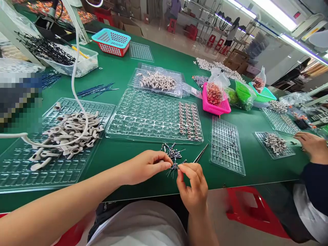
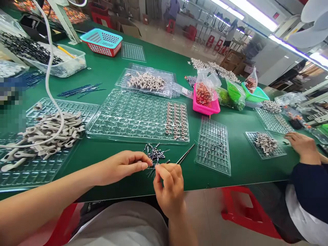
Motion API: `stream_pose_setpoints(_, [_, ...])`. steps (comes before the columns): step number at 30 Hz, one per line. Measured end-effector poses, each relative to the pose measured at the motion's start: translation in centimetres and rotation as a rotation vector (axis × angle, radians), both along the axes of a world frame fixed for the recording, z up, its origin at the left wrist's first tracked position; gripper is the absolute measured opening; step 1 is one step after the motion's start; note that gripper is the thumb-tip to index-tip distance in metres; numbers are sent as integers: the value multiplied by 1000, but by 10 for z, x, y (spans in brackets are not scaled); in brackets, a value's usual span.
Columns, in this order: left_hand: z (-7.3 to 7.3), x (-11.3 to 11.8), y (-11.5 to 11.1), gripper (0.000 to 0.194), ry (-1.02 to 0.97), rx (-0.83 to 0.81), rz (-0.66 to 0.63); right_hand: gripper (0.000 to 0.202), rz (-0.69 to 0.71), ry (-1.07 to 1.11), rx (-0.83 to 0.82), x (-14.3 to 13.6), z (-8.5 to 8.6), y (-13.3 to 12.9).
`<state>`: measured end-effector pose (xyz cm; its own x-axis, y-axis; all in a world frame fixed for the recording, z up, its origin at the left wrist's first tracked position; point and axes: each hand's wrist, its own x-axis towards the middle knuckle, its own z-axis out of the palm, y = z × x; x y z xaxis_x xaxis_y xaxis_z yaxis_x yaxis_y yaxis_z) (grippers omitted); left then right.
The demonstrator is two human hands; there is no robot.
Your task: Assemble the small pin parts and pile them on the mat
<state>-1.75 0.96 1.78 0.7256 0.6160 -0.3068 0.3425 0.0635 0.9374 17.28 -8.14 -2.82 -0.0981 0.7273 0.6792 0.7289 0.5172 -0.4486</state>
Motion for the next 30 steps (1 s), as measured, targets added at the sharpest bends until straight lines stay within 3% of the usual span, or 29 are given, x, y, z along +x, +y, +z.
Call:
stream_pose_setpoints(9, [-5,3,-2,34,18,-4,-24,44,21,40,-25,-2,-5,-4])
stream_pose_setpoints(16, [-1,3,-2,34,-8,-45,-13,30,24,168,-127,-4,-6,-7])
stream_pose_setpoints(26, [-4,1,-5,34,-125,-287,-3,11,22,349,-282,-6,-6,-10])
stream_pose_setpoints(30, [-5,2,-5,32,-153,-314,2,9,10,419,-329,-4,-6,-10])
